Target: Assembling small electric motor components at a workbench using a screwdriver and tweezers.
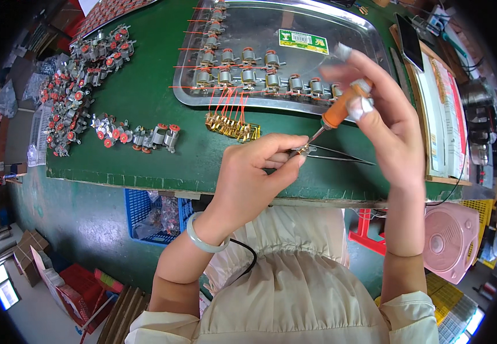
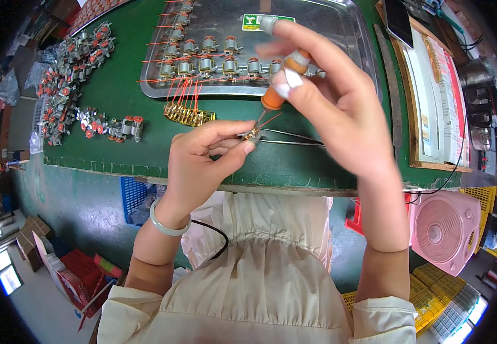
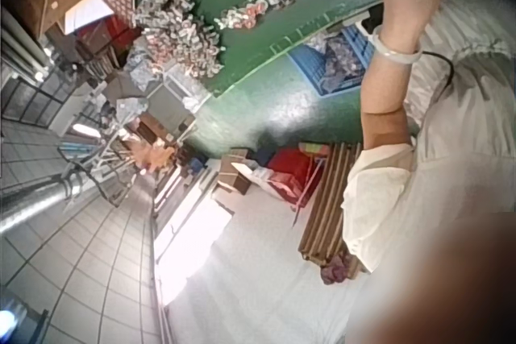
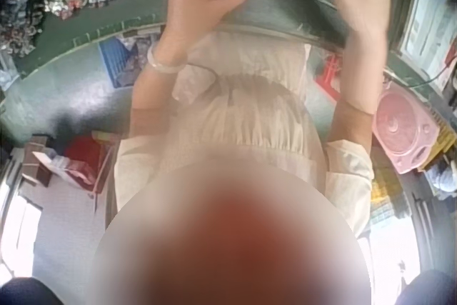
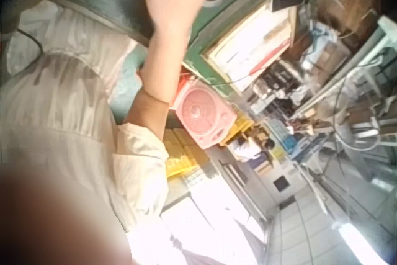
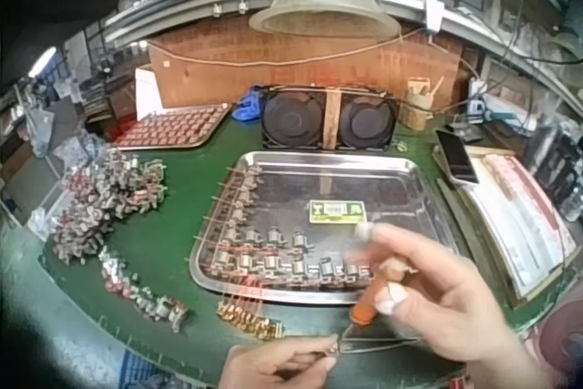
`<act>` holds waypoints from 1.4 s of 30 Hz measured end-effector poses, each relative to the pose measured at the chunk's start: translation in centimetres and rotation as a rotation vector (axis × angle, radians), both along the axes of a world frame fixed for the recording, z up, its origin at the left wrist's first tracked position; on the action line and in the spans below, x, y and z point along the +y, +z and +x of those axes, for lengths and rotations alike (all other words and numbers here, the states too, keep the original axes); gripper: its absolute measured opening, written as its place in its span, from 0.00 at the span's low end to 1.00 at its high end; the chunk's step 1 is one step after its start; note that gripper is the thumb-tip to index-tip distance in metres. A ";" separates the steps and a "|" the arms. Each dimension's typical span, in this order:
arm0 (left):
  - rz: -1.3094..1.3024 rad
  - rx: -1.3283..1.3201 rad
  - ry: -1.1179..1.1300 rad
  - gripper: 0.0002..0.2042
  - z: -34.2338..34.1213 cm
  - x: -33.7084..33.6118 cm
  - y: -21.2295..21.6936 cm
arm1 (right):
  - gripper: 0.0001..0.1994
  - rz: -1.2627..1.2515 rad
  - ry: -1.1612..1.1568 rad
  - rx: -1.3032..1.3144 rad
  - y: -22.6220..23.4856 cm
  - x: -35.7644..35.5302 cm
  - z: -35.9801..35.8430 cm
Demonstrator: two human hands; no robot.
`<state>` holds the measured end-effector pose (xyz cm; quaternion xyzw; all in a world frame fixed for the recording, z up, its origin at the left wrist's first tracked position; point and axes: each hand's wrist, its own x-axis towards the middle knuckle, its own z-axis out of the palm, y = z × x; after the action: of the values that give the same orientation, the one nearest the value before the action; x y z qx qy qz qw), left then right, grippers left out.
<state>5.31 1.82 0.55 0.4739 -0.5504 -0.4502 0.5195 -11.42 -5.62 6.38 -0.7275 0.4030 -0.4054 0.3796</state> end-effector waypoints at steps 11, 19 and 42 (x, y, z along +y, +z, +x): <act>-0.030 -0.054 -0.003 0.12 -0.1 0.0 0.3 | 0.14 0.265 -0.016 0.030 0.8 -0.7 1.3; -0.028 -0.024 -0.010 0.14 0.0 0.3 0.4 | 0.07 0.385 0.006 -0.739 -1.1 1.1 -0.2; 0.254 0.636 -0.239 0.14 -0.8 -1.5 2.6 | 0.06 0.684 0.032 -0.943 -2.6 4.2 1.3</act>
<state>4.50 0.30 3.19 0.3030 -0.3523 -0.6974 0.5456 -10.08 -1.41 3.76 -0.3105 0.2871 -0.5267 0.7374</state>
